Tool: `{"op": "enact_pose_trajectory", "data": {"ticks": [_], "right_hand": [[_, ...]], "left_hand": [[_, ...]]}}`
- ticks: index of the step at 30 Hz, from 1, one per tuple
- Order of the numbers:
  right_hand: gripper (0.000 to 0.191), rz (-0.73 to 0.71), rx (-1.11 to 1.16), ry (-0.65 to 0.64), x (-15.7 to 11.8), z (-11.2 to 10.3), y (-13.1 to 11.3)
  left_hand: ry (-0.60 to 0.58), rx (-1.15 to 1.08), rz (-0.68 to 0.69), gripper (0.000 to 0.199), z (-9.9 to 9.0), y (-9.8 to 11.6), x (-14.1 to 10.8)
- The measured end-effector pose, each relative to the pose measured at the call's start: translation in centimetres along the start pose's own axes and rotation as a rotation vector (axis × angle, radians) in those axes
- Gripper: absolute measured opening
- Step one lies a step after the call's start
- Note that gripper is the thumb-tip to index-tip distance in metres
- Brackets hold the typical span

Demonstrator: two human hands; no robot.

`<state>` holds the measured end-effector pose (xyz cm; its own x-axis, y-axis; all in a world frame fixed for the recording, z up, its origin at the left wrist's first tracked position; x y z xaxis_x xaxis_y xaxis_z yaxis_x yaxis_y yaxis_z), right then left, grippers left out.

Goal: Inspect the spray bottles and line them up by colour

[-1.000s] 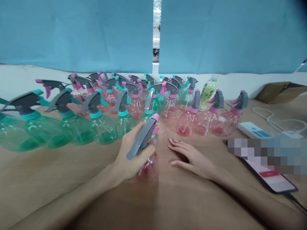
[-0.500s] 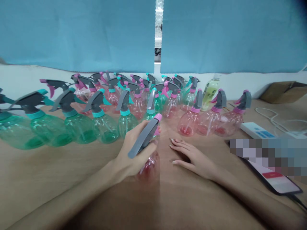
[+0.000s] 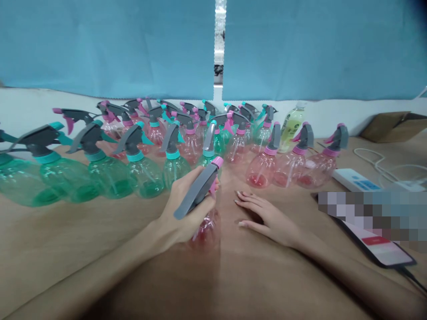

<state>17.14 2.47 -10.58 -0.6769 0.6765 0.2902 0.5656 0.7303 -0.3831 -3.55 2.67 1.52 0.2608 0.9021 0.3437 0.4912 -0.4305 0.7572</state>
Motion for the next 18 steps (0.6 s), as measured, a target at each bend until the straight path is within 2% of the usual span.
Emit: {"op": "enact_pose_trajectory", "data": {"ticks": [18], "right_hand": [[0.059,0.004,0.013,0.011,-0.02,-0.10,-0.01]], "left_hand": [[0.054,0.021,-0.004,0.004,0.28,0.16,-0.14]]}}
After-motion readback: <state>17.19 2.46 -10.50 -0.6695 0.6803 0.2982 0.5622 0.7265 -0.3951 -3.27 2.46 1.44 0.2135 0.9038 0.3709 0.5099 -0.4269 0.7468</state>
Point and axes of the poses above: each hand's wrist, its own x-axis towards the middle knuckle, its own z-axis out of the palm, y = z × x, the point moved 4 cm from there along x, towards the middle knuckle, and after that the axes turned 13 degrees about -z, right-handed, at the moved point
